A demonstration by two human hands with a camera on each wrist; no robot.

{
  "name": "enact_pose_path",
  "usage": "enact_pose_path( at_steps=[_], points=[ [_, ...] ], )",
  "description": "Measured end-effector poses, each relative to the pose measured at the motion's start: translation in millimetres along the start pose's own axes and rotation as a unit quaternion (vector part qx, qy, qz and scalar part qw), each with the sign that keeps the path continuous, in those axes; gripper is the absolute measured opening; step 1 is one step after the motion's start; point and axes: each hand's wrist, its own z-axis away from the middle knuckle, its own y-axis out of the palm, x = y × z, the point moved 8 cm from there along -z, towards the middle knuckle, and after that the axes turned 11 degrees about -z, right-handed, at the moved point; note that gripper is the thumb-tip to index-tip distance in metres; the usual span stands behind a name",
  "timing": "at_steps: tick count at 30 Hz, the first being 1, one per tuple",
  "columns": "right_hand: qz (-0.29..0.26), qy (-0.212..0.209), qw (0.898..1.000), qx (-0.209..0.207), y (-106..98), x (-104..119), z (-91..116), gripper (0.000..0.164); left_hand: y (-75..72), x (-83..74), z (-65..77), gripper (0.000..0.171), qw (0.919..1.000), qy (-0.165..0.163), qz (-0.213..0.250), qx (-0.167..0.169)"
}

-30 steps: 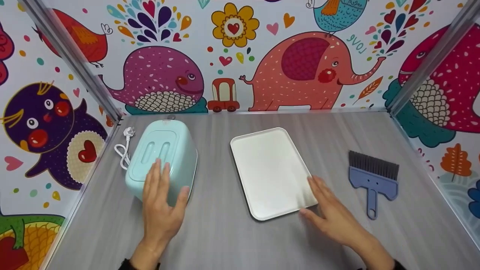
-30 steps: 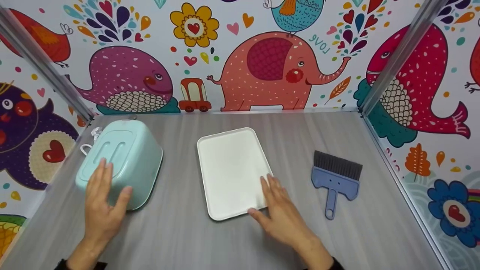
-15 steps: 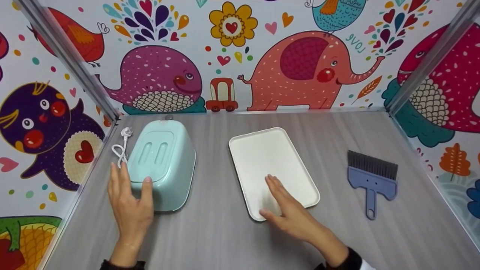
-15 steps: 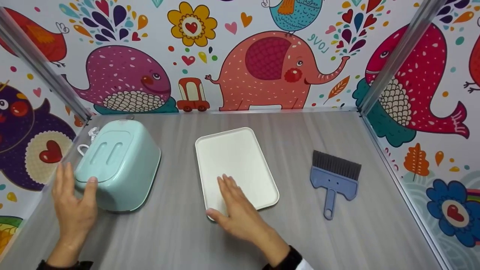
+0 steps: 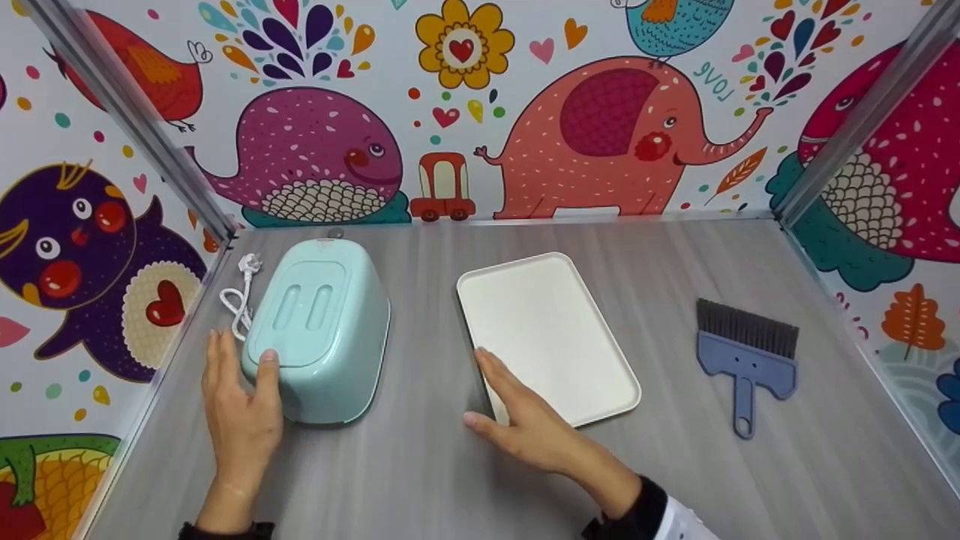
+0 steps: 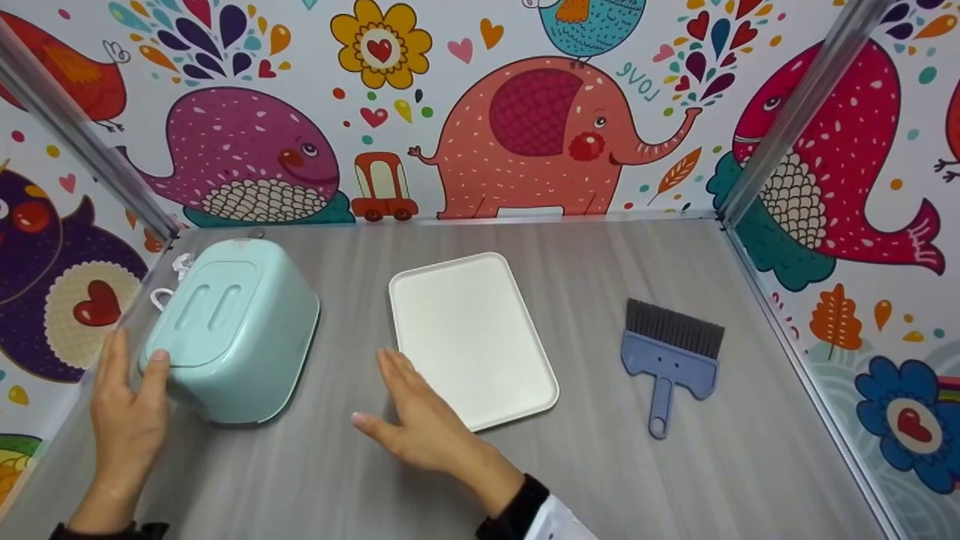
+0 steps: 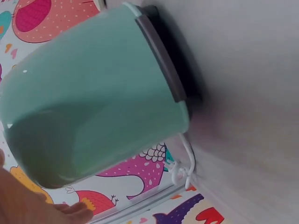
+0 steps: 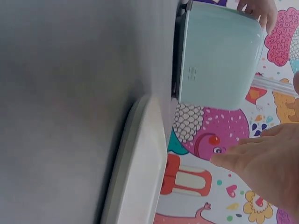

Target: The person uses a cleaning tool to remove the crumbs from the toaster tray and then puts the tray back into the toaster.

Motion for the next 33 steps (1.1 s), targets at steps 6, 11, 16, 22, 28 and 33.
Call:
enact_pose_path(
  at_steps=[6, 11, 16, 22, 28, 33],
  points=[
    [-0.010, 0.007, 0.999, 0.031, 18, 14, -18, 0.086, 3.4, -2.1, -3.0, 0.069, 0.9999, 0.005, -0.005, 0.008],
    [-0.009, -0.002, 0.999, 0.038, 30, 22, -33, 0.083, 6.3, 1.6, -5.7, 0.069, 0.9998, -0.005, 0.003, 0.019],
    [-0.042, 0.001, 0.998, 0.044, 45, 27, -52, 0.081, 6.3, 8.3, -7.8, 0.067, 0.9993, -0.018, 0.022, 0.023],
    [-0.104, 0.018, 0.993, 0.046, 61, 33, -72, 0.083, 7.3, 14.6, -7.4, 0.063, 0.9975, -0.043, 0.050, 0.025],
    [-0.168, 0.033, 0.984, 0.044, 72, 36, -88, 0.083, 11.6, 23.7, -9.3, 0.062, 0.9935, -0.083, 0.065, 0.042],
    [-0.204, 0.034, 0.977, 0.053, 82, 39, -94, 0.082, 15.6, 29.7, -9.6, 0.062, 0.9902, -0.104, 0.079, 0.049]
  ],
)
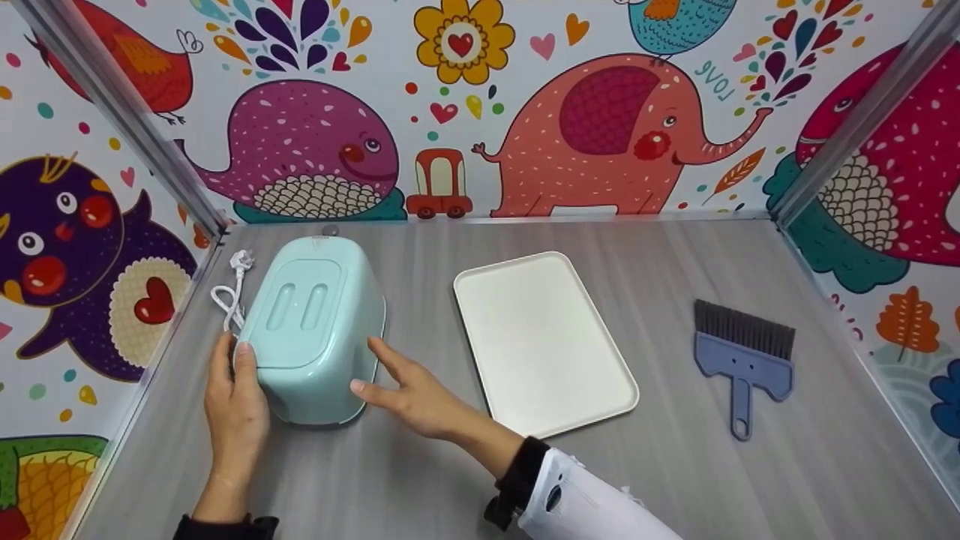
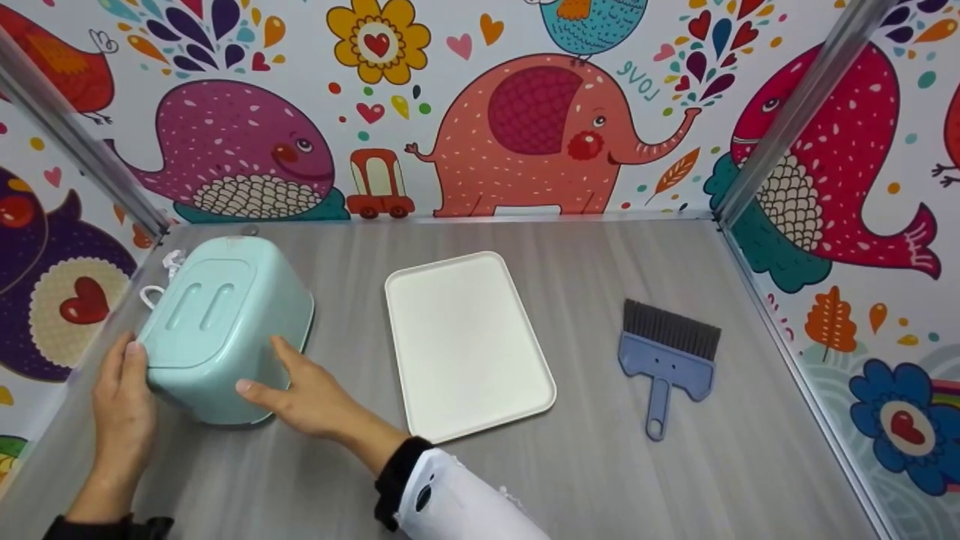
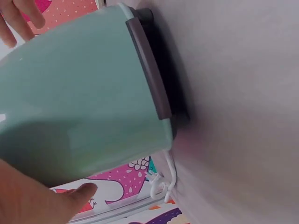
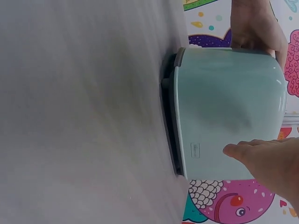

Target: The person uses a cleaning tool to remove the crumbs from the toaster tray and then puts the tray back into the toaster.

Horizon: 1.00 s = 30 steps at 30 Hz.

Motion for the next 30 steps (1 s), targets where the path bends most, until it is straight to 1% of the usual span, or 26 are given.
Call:
enact_pose_path(
  at_steps=[4, 8, 11, 16, 19, 24, 30],
  points=[
    [-0.013, 0.001, 1.000, 0.012, 9, 0, -3, 0.083, 1.3, 1.4, -0.2, 0.061, 1.0000, -0.004, 0.004, 0.001],
    [-0.016, 0.001, 1.000, 0.014, 15, 1, -4, 0.082, 3.6, 0.9, 0.1, 0.060, 0.9999, -0.002, 0.013, 0.002],
    [-0.002, 0.005, 1.000, 0.008, 17, 0, -4, 0.083, 4.5, 0.5, -0.1, 0.059, 0.9999, 0.000, 0.016, -0.003],
    [0.035, 0.018, 0.999, -0.003, 20, -3, -4, 0.094, 4.2, 1.3, -0.5, 0.058, 1.0000, -0.004, 0.005, -0.007],
    [0.039, 0.022, 0.999, -0.001, 21, -4, -4, 0.099, 2.8, 2.3, 0.1, 0.058, 0.9999, -0.009, 0.005, -0.009],
    [0.048, 0.024, 0.999, 0.000, 22, -4, -3, 0.101, 1.4, 2.0, 2.6, 0.058, 0.9998, -0.014, 0.000, -0.011],
    [0.064, 0.012, 0.998, 0.003, 21, -3, -1, 0.102, -0.1, 0.0, 5.8, 0.059, 0.9998, -0.015, -0.010, -0.010]
  ],
)
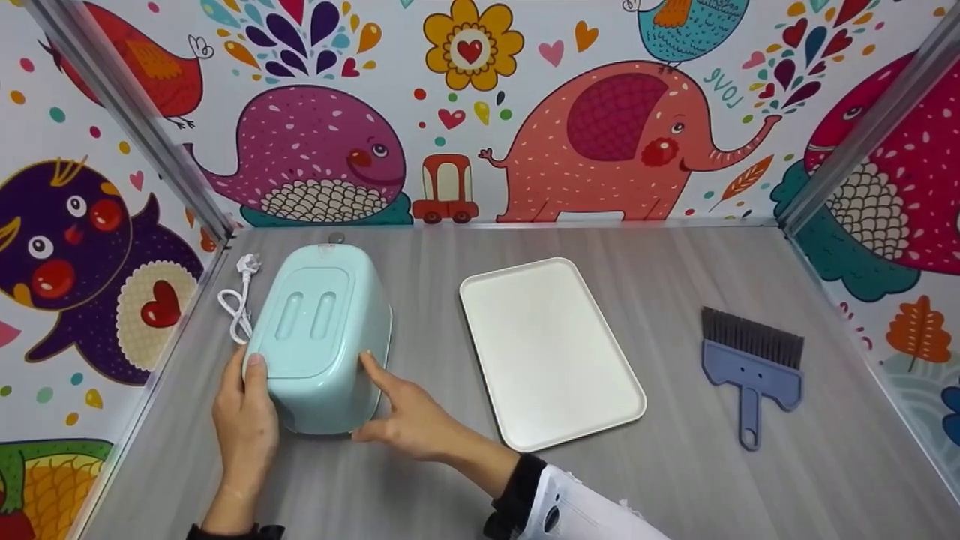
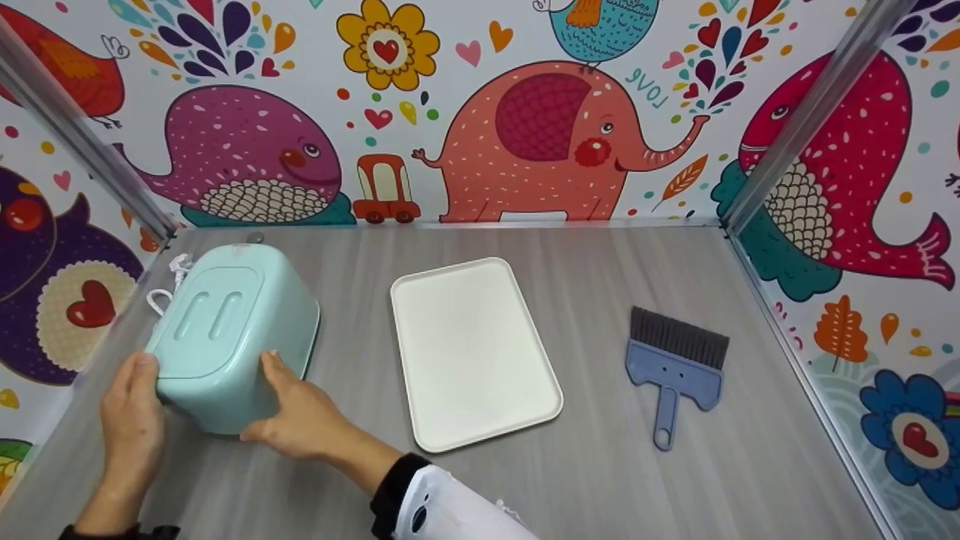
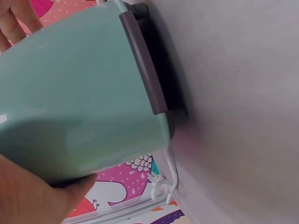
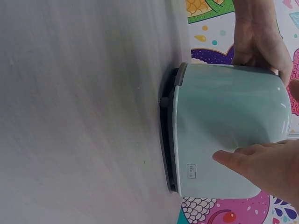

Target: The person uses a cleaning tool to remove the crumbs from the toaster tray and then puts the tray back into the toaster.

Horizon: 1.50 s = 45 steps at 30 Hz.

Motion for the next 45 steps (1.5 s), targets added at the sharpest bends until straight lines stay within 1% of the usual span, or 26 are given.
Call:
enact_pose_path(
  at_steps=[7, 13, 17, 22, 25, 30, 34, 38, 42, 45],
  points=[
    [-0.007, 0.001, 1.000, 0.002, -2, 0, 5, 0.101, -2.6, 1.9, 6.6, 0.061, 0.9997, -0.018, 0.000, 0.015],
    [0.006, -0.003, 1.000, 0.002, -7, 0, 10, 0.101, -2.0, 1.9, 13.4, 0.063, 0.9992, -0.028, -0.008, 0.027],
    [0.017, -0.006, 1.000, 0.002, -9, 2, 14, 0.100, -2.3, -1.2, 18.5, 0.063, 0.9993, -0.026, -0.013, 0.024],
    [0.018, -0.008, 1.000, 0.003, -12, 2, 18, 0.100, -2.0, -4.7, 24.9, 0.063, 0.9995, -0.022, -0.013, 0.019],
    [0.016, -0.006, 1.000, 0.001, -14, 2, 20, 0.100, -1.0, -5.3, 28.4, 0.064, 0.9994, -0.022, -0.014, 0.024],
    [0.006, -0.002, 1.000, 0.005, -15, 0, 26, 0.101, -0.5, -3.3, 34.6, 0.063, 0.9989, -0.030, -0.019, 0.029],
    [-0.013, -0.008, 1.000, 0.016, -15, 1, 28, 0.101, 0.0, -2.1, 39.6, 0.063, 0.9987, -0.034, -0.027, 0.026],
    [-0.015, -0.016, 0.999, 0.027, -16, 1, 32, 0.100, 0.1, -1.4, 44.7, 0.064, 0.9978, -0.044, -0.043, 0.025],
    [-0.016, -0.019, 0.999, 0.028, -18, 1, 36, 0.098, 1.0, -2.2, 49.4, 0.065, 0.9966, -0.052, -0.058, 0.026],
    [-0.020, -0.020, 0.999, 0.025, -20, 0, 38, 0.097, 1.7, -4.4, 53.1, 0.065, 0.9966, -0.050, -0.063, 0.022]
  ],
)
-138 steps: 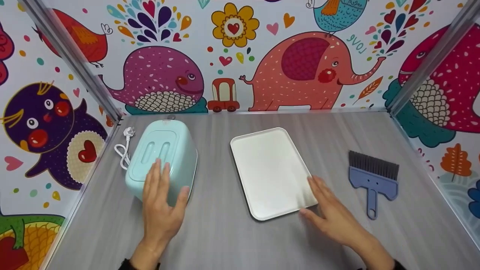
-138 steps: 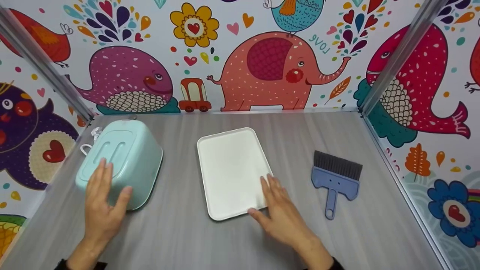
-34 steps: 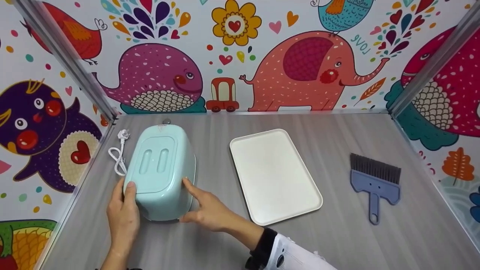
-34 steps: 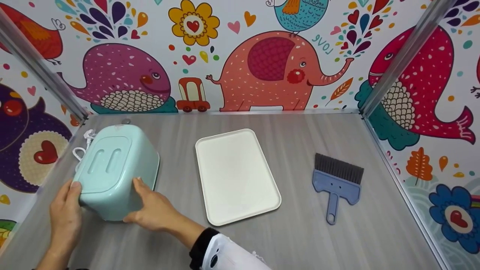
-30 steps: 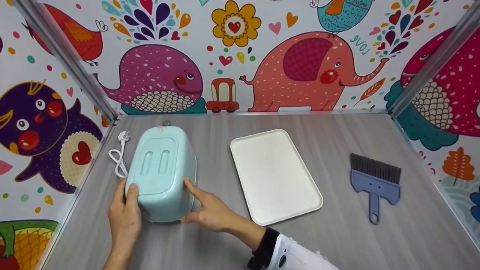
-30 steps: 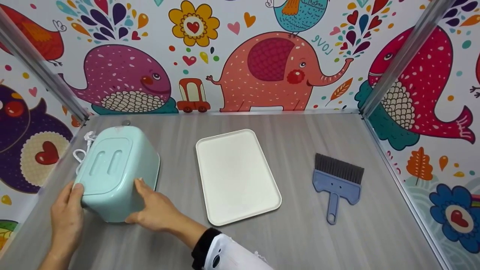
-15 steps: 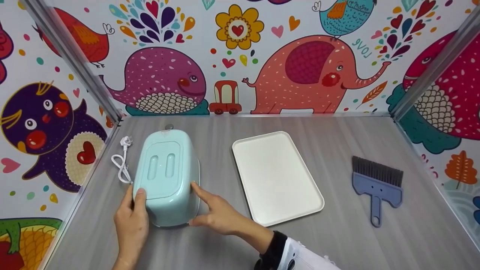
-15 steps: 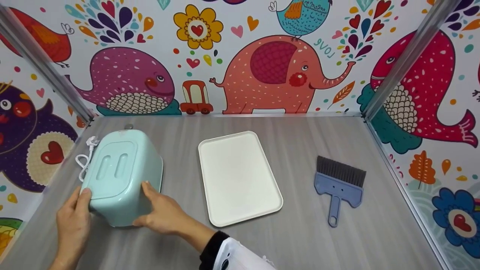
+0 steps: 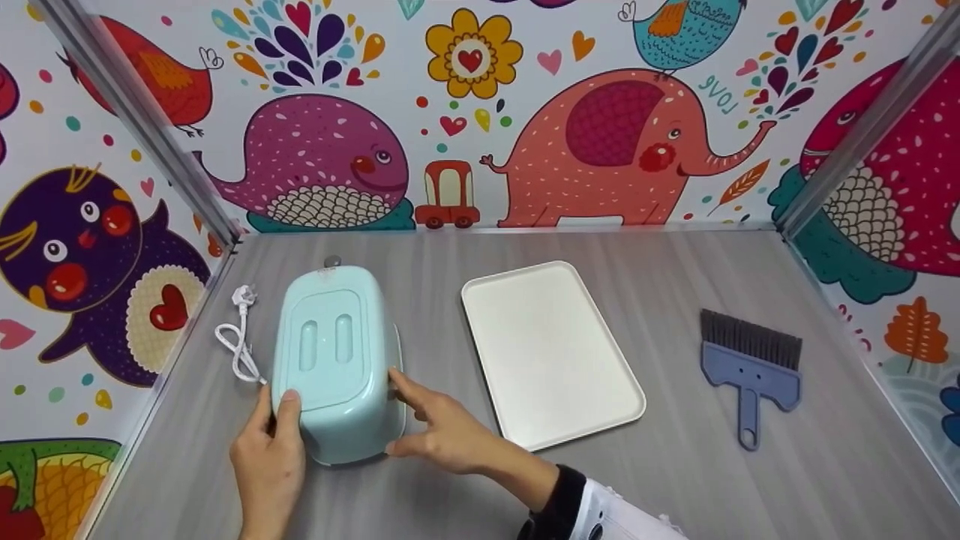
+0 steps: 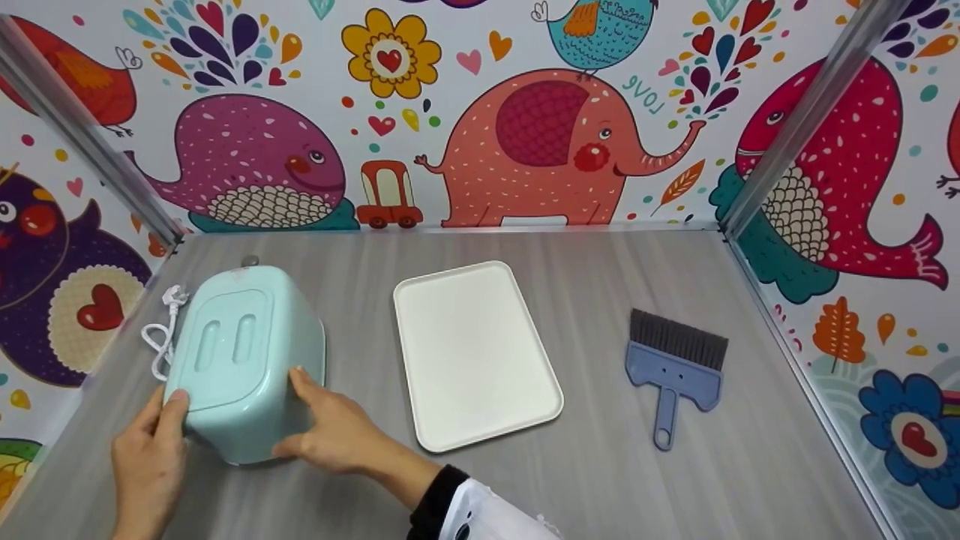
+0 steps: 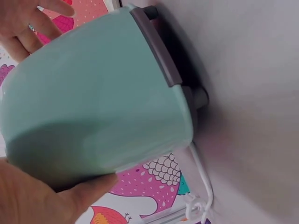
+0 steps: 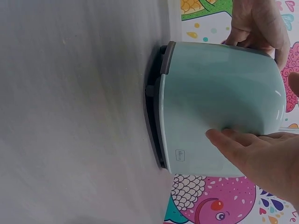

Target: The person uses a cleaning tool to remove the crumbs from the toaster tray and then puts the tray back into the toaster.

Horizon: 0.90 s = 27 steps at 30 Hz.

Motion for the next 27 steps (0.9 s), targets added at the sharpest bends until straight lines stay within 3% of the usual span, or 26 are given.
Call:
enact_pose_path(
  at_steps=[4, 17, 27],
  points=[
    [0.009, -0.006, 1.000, -0.001, -2, -1, 2, 0.096, 0.4, -1.8, 5.9, 0.062, 0.9999, 0.007, -0.001, -0.008],
    [0.022, -0.015, 1.000, -0.004, -7, 1, 10, 0.095, 5.9, -0.7, 18.2, 0.074, 0.9997, -0.004, -0.017, 0.017],
    [0.014, -0.016, 1.000, -0.007, -11, 0, 14, 0.094, 4.1, -4.7, 26.9, 0.066, 0.9995, 0.003, -0.028, -0.013]
  ],
)
